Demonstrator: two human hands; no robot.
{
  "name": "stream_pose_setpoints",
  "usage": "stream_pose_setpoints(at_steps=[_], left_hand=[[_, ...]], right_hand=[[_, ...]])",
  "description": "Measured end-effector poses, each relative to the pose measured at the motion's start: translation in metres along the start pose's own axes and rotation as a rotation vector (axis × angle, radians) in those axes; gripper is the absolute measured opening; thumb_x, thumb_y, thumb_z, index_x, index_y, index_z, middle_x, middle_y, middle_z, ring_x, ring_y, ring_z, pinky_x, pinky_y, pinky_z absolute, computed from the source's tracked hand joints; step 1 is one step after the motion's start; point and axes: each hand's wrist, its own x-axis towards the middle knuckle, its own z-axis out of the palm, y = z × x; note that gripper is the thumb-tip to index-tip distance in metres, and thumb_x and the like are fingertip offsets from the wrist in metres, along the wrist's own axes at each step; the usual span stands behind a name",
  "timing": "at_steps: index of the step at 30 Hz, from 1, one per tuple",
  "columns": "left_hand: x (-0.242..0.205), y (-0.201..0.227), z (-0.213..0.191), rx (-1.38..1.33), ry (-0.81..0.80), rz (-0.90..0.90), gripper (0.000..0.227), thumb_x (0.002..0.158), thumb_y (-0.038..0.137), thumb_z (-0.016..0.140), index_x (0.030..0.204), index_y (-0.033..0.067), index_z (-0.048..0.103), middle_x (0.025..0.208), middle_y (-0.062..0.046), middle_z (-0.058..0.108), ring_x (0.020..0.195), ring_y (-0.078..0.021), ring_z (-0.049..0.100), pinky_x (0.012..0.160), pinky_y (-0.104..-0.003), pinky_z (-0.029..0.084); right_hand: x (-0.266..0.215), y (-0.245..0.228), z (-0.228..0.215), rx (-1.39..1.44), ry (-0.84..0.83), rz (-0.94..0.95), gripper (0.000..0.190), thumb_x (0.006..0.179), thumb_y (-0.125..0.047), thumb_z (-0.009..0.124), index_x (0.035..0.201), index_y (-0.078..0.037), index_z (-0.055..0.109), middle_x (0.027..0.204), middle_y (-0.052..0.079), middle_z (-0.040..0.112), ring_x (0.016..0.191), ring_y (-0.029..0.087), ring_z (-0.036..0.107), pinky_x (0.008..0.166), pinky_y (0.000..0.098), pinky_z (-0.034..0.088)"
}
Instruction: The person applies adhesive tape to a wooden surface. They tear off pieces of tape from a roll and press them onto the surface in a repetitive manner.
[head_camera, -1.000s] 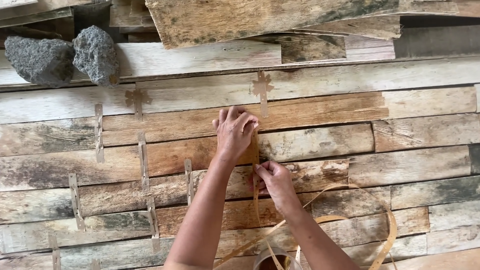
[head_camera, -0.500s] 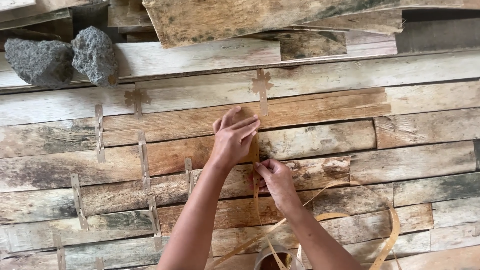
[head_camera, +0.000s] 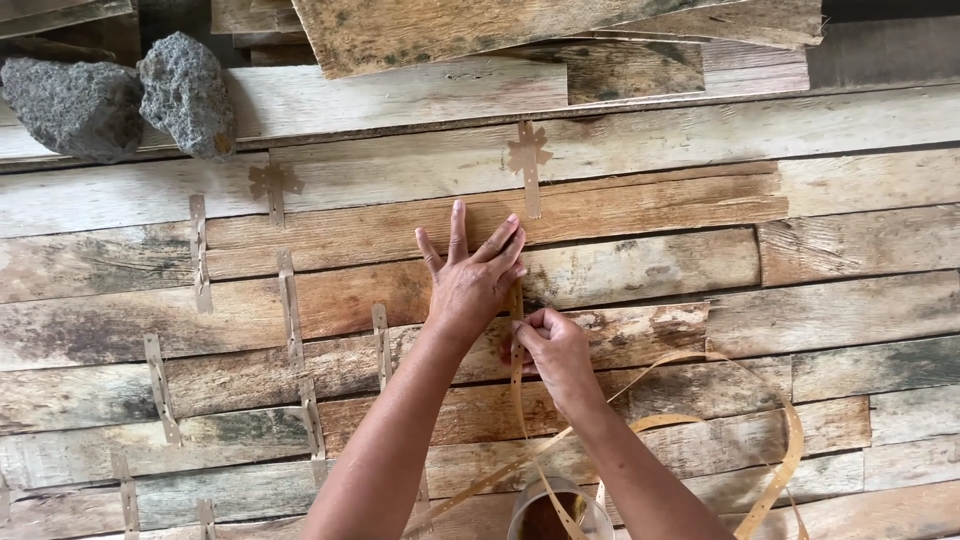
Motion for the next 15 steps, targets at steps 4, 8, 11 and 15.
stream_pose_setpoints(at_steps=[4,8,11,15], left_hand=[[-0.001,-0.006,-0.002,0.008,-0.105,0.021,0.059,0.098,0.061,0.046,0.153,0.0392,0.043,0.165,0.023,0.025,0.156,-0.0409,-0.004,0.113,-0.082,-0.001],[0.001,-0.004,-0.013,0.026,-0.236,0.049,0.07,0.096,0.063,0.047,0.158,0.0358,0.032,0.169,0.019,0.014,0.154,-0.045,-0.01,0.112,-0.083,-0.003],[0.002,-0.002,-0.018,0.044,-0.291,0.061,0.077,0.094,0.066,0.047,0.161,0.034,0.027,0.17,0.017,0.008,0.153,-0.0465,-0.013,0.113,-0.082,-0.004],[0.001,-0.001,-0.02,0.061,-0.327,0.075,0.085,0.091,0.067,0.05,0.163,0.0301,0.023,0.172,0.012,0.004,0.152,-0.0487,-0.016,0.113,-0.08,-0.005]], right_hand=[[-0.007,0.002,-0.007,0.002,-0.024,0.021,0.02,0.088,-0.021,0.077,0.09,-0.002,0.071,0.065,0.012,0.071,0.054,0.02,0.072,0.053,0.0385,0.065],[-0.012,-0.002,-0.006,-0.02,-0.008,0.038,0.024,0.09,-0.022,0.076,0.085,0.001,0.071,0.059,0.012,0.067,0.05,0.02,0.07,0.049,0.0349,0.063],[-0.006,-0.001,-0.007,-0.03,0.012,0.042,0.023,0.088,-0.019,0.077,0.082,0.002,0.072,0.056,0.016,0.066,0.048,0.023,0.069,0.048,0.0381,0.064],[-0.005,-0.002,-0.005,-0.091,0.014,0.049,0.021,0.087,-0.015,0.072,0.081,0.006,0.072,0.055,0.02,0.065,0.048,0.024,0.068,0.049,0.0376,0.065]])
